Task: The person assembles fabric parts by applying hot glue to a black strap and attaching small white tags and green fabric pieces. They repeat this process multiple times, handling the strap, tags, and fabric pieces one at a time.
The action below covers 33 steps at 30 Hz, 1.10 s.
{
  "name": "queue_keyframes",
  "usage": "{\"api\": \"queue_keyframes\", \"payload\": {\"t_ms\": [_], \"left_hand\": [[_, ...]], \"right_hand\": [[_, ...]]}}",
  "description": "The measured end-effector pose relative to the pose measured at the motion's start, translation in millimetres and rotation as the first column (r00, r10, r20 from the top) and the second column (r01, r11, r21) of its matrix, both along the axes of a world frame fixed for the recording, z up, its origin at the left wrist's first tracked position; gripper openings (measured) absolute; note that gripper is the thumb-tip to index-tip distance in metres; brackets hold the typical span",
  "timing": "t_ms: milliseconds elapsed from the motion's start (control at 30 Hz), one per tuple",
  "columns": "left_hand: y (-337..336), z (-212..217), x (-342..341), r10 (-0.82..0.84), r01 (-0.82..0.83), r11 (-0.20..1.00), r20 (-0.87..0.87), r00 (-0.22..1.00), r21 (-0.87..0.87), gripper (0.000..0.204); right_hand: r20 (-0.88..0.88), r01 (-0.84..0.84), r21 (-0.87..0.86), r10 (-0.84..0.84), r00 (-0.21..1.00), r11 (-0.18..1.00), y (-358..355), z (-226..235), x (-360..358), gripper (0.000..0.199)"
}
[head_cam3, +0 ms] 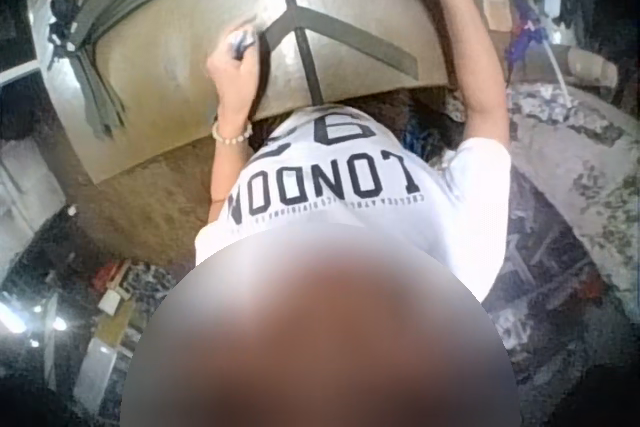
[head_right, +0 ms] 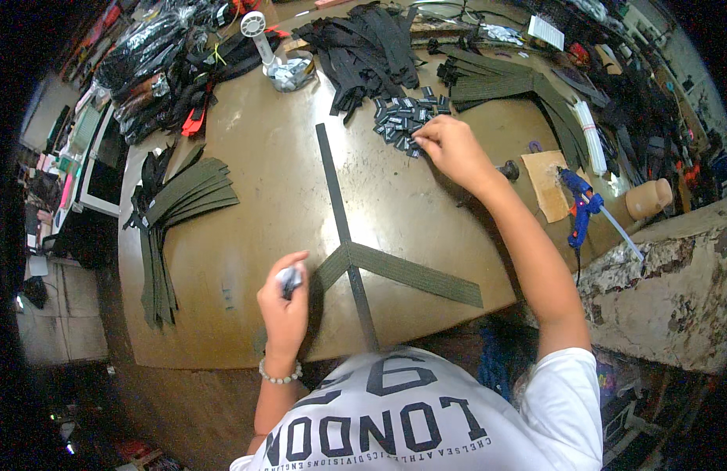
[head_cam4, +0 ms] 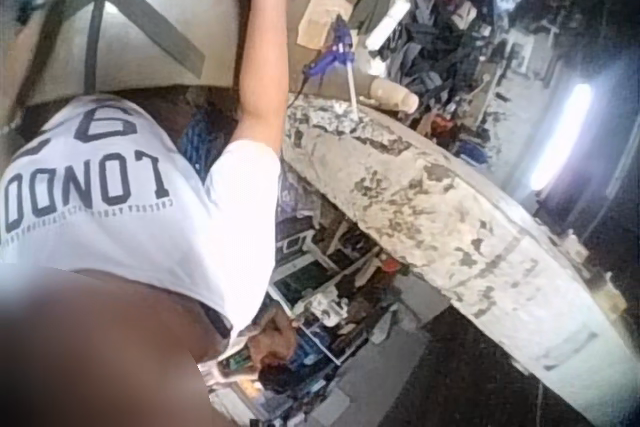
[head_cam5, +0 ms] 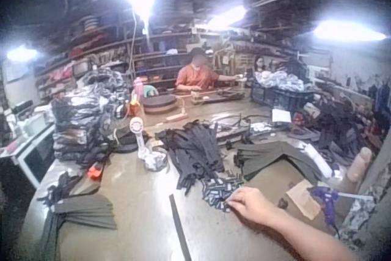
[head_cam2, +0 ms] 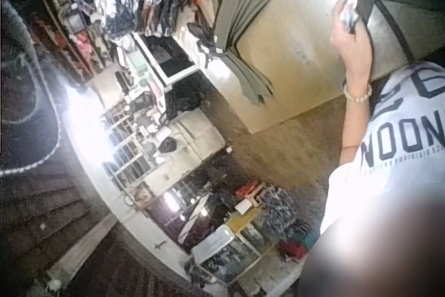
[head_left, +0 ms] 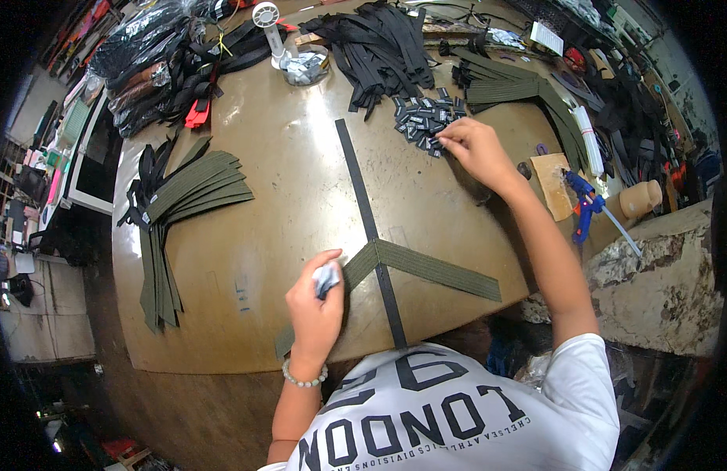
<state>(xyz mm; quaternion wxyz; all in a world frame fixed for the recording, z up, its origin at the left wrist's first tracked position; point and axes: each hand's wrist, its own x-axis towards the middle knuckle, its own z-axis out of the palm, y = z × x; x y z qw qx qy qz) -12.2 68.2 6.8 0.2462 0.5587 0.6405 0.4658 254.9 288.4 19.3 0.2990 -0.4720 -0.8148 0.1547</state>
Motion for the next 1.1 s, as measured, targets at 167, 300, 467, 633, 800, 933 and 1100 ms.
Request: {"api": "queue_keyframes", "payload": {"t_ms": [167, 300, 467, 633, 800, 933, 1100], "left_hand": [[-10, 7, 7, -0.107, 0.058, 0.982, -0.273, 0.956, -0.181, 0.027], [-20, 4, 9, -0.089, 0.035, 0.985, -0.324, 0.942, -0.168, 0.02], [-31, 7, -4, -0.141, 0.128, 0.989, -0.223, 0.965, -0.073, 0.028], [-60, 11, -7, -0.543, 0.544, 0.837, -0.236, 0.806, -0.067, 0.043], [-60, 5, -4, -0.576, 0.612, 0.778, -0.548, 0.607, -0.14, 0.05], [-44, 5, -1, -0.573, 0.599, 0.796, -0.436, 0.694, -0.092, 0.04], [-16, -2, 2, -0.438, 0.483, 0.875, -0.4, 0.805, 0.014, 0.035]], "right_hand": [[0.079, 0.213, 0.06, -0.218, 0.973, 0.975, -30, 19, 6, 0.017], [0.056, 0.24, 0.049, -0.243, 0.968, 0.969, -78, 35, 0, 0.018], [-0.28, -0.005, -0.506, -0.159, 0.947, 0.863, -149, 34, -39, 0.021], [-0.34, -0.075, -0.327, -0.044, 0.939, 0.942, -177, -7, -72, 0.018], [-0.332, -0.024, -0.212, -0.048, 0.942, 0.977, -178, -25, -76, 0.015], [-0.302, -0.035, -0.199, -0.027, 0.953, 0.979, -175, -25, -79, 0.015], [-0.276, -0.033, -0.319, -0.06, 0.959, 0.947, -171, -23, -79, 0.016]]}}
